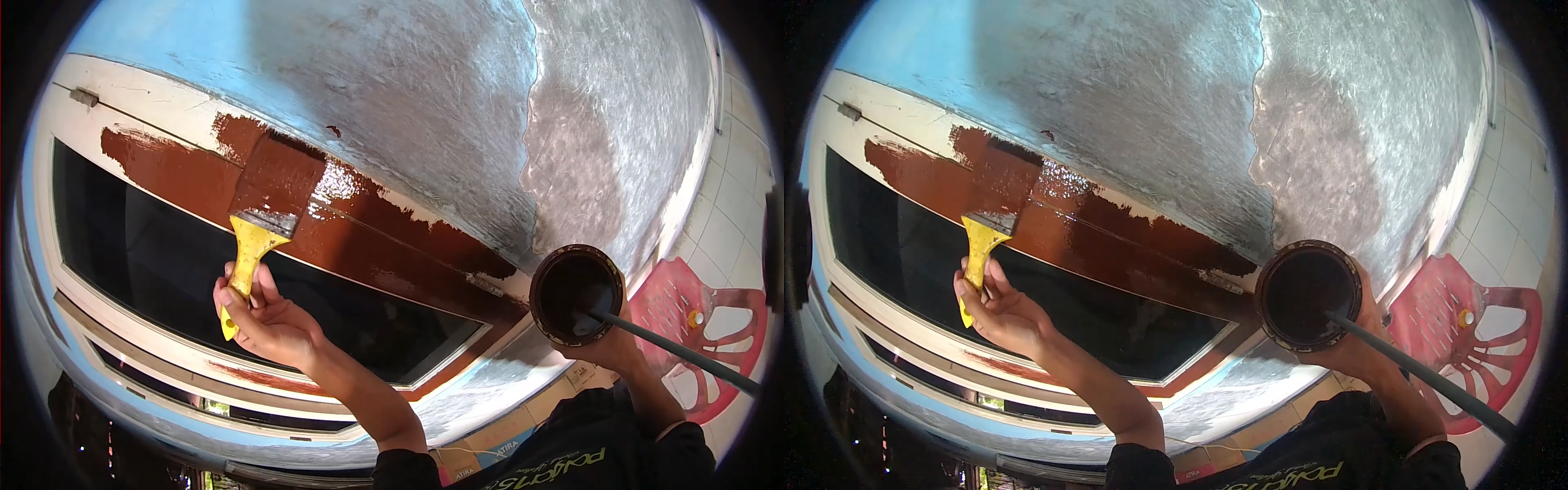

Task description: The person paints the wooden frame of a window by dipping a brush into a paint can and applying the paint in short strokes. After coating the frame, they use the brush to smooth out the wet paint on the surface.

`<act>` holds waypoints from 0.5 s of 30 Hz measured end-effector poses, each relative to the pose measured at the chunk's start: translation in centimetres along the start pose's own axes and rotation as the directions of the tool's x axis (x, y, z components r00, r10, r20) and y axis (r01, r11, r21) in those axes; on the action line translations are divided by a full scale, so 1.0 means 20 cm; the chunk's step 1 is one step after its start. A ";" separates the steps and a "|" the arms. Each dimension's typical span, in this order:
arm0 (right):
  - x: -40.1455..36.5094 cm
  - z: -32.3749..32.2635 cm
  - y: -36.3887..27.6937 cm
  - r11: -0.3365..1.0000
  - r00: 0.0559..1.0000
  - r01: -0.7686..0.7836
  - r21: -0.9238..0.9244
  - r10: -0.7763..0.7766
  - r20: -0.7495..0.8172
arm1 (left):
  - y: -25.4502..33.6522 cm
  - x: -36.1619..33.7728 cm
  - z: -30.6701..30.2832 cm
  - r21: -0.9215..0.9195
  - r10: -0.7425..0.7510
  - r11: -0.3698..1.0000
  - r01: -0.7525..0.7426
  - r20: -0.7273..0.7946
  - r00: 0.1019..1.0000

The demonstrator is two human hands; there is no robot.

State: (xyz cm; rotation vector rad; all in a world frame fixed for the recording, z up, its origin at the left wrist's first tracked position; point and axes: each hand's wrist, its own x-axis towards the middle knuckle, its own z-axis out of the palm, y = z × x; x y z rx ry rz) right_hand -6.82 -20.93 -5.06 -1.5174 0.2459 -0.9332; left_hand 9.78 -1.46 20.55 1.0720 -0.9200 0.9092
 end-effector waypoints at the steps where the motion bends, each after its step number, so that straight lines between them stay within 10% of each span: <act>1: -0.01 -0.01 0.01 0.999 0.999 -0.010 -0.042 0.012 0.042 | 0.00 0.01 0.01 -0.012 0.006 1.000 -0.006 0.009 1.000; 15: -0.01 -0.02 0.02 0.996 0.999 0.018 -0.088 -0.015 0.035 | 0.00 0.08 0.07 0.011 0.043 0.999 -0.043 0.025 0.999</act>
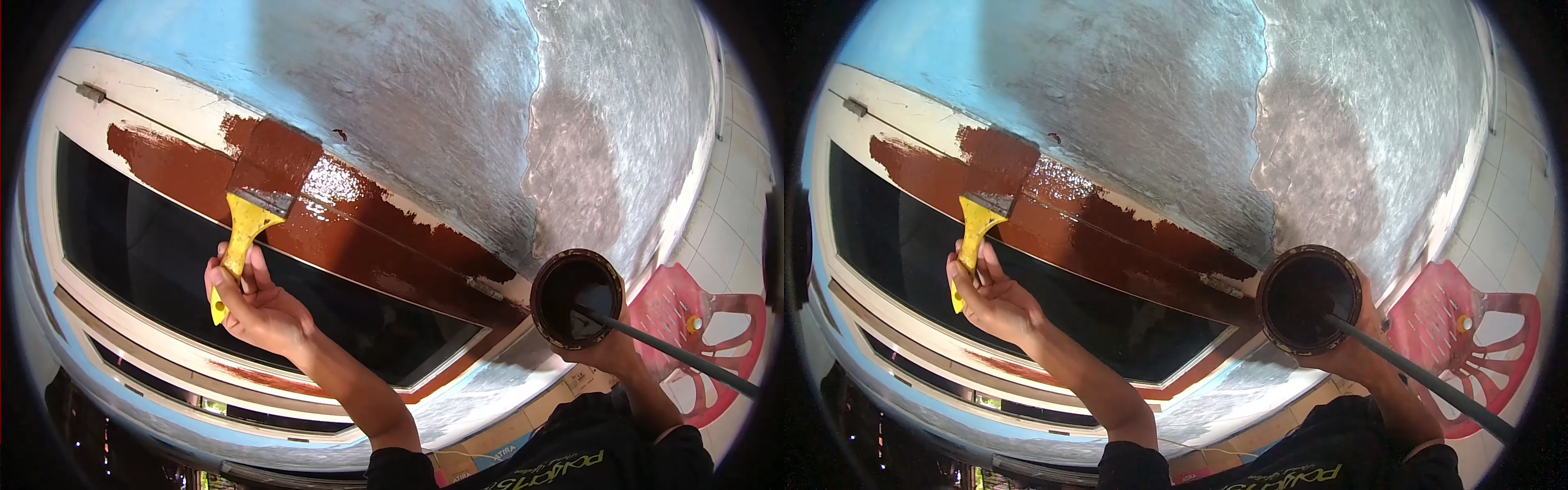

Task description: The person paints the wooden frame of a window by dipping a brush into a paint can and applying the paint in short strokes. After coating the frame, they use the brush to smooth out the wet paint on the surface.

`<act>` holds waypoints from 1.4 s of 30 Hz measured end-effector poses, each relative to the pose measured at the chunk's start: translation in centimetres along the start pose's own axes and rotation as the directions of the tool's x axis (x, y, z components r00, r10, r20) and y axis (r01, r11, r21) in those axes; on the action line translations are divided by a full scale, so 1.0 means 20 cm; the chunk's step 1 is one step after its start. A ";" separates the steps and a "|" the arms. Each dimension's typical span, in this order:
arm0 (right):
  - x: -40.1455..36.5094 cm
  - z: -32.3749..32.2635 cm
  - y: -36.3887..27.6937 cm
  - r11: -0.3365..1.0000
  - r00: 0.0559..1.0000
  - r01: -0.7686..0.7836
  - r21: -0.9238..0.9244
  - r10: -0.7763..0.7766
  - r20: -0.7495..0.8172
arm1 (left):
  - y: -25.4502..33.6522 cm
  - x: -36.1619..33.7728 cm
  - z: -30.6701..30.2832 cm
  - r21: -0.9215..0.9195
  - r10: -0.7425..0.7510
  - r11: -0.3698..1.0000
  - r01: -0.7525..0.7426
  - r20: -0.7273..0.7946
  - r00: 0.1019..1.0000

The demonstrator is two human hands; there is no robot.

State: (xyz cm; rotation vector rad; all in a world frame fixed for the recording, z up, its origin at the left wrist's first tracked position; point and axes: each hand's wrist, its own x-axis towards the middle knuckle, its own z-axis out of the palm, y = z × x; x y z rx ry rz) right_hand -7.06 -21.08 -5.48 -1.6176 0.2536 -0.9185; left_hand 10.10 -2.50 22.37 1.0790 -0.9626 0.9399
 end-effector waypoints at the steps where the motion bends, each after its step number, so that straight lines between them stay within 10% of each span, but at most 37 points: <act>1: -0.01 0.00 0.01 0.999 1.000 -0.013 0.029 0.013 0.006 | 0.00 0.00 0.00 0.003 -0.001 1.000 0.001 -0.018 1.000; 42: -0.12 -0.04 0.08 0.995 0.990 -0.102 -0.015 0.103 0.096 | -0.07 -0.56 -0.13 0.055 -0.185 0.981 0.188 -0.055 0.981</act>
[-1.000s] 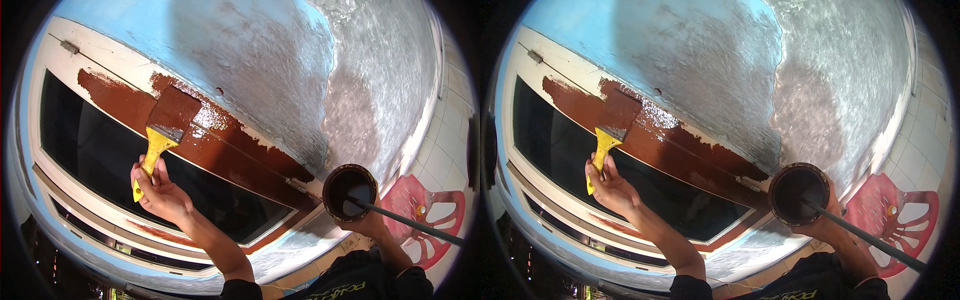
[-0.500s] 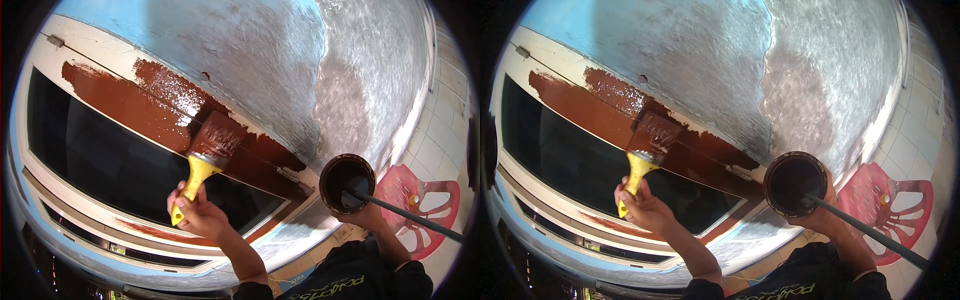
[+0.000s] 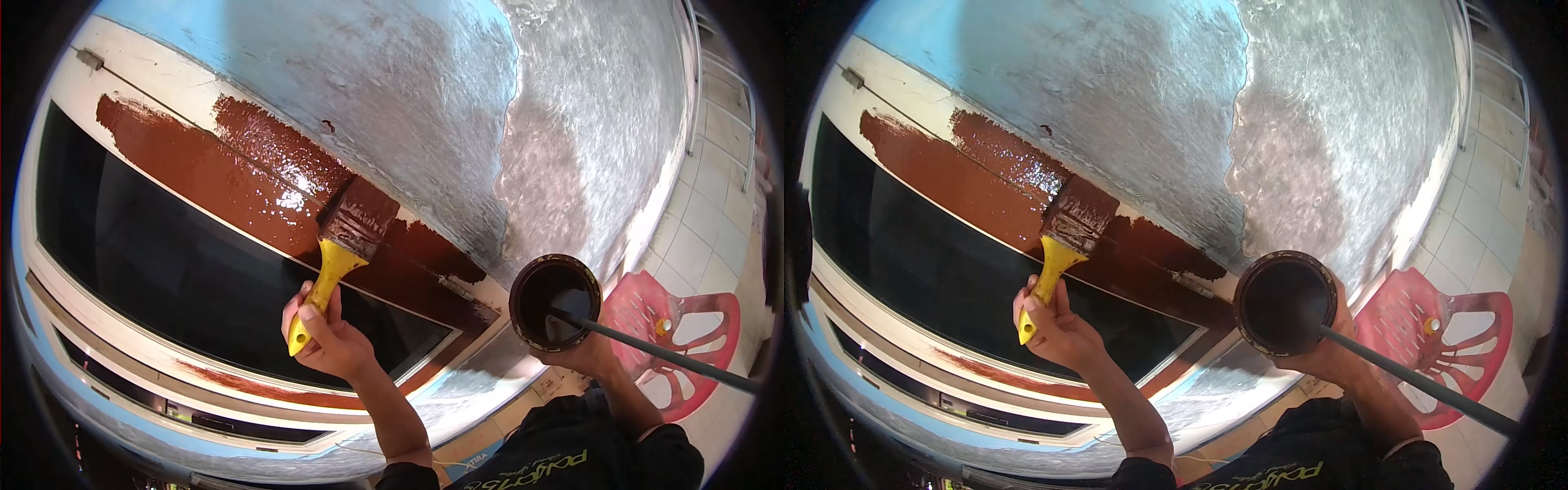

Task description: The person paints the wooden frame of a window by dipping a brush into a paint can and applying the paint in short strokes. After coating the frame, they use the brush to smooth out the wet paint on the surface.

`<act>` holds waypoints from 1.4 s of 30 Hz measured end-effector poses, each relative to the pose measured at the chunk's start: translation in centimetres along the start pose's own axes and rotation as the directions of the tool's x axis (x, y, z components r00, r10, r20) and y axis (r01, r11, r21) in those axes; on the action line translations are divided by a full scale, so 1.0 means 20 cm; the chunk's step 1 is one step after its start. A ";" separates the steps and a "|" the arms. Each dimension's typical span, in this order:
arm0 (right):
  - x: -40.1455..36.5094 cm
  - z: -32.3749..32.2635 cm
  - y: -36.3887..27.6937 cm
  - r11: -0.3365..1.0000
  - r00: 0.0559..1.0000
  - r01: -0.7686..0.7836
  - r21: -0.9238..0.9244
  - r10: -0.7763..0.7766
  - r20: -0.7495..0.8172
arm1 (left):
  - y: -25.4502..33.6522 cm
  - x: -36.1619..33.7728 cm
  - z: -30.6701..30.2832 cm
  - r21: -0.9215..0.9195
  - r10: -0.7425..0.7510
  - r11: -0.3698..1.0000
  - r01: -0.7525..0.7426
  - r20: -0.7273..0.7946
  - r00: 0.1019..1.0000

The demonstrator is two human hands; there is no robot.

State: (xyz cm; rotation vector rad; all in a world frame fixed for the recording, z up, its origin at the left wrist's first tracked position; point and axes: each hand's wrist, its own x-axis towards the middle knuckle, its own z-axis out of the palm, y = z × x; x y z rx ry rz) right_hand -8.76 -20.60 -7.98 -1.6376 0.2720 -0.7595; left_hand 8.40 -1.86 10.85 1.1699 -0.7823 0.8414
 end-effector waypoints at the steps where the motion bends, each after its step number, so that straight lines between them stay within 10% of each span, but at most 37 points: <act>1: -0.01 0.00 0.00 0.998 0.998 -0.057 0.028 0.056 0.014 | -0.01 0.00 0.00 0.017 -0.006 1.000 0.006 0.008 1.000; 42: -0.04 0.00 -0.05 1.000 0.998 -0.010 0.023 0.009 0.055 | 0.00 0.00 -0.02 -0.024 -0.018 1.000 0.018 -0.007 1.000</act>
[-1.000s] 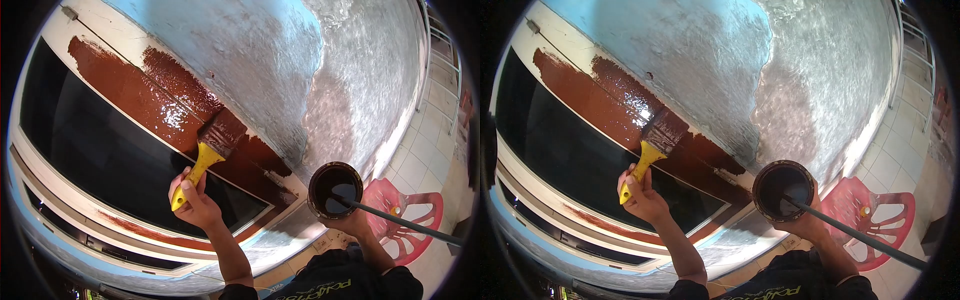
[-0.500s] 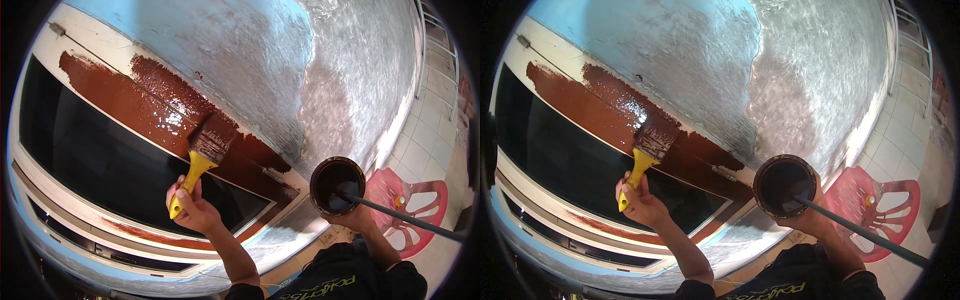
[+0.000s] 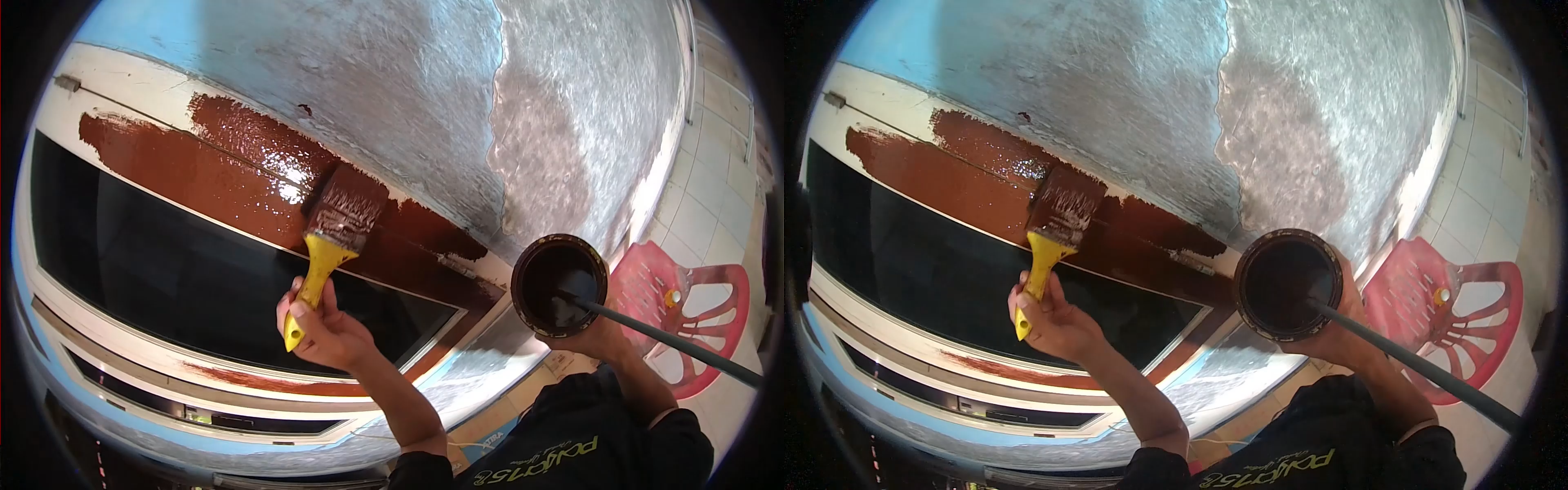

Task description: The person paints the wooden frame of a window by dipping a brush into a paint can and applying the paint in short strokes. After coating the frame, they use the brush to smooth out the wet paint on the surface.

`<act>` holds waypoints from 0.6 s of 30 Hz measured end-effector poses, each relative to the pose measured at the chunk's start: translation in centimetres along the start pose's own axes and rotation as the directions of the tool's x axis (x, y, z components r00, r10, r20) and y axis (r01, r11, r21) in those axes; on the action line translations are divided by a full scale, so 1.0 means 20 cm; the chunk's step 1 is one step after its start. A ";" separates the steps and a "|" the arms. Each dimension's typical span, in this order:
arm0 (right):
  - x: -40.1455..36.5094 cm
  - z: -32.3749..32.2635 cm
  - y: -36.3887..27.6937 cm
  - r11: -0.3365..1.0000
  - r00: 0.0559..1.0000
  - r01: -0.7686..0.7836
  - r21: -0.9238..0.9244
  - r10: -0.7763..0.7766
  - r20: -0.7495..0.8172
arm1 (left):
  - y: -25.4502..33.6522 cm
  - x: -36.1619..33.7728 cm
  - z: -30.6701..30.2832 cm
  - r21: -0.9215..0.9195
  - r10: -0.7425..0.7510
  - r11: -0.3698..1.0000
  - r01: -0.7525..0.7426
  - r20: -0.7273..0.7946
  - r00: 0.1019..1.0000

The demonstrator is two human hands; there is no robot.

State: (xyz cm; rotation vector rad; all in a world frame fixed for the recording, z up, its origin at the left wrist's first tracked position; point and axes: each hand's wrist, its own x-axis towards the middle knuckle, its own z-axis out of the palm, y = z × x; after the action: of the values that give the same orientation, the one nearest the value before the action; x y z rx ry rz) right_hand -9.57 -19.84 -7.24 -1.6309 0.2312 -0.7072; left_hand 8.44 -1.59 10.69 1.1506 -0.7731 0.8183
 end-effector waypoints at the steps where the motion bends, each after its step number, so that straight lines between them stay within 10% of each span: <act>1: 0.00 0.01 0.01 1.000 1.000 -0.003 -0.005 0.003 0.024 | -0.01 0.00 0.00 0.017 0.001 1.000 -0.001 0.018 1.000; 18: 0.03 0.01 0.01 0.997 0.987 0.077 -0.016 -0.078 -0.139 | 0.01 -0.01 -0.04 0.032 -0.002 0.999 0.003 -0.013 1.000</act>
State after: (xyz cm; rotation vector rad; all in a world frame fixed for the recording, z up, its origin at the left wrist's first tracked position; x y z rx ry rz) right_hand -8.97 -20.02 -7.29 -1.6084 0.2739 -0.8827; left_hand 8.26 -0.93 10.34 1.1730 -0.7502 0.8377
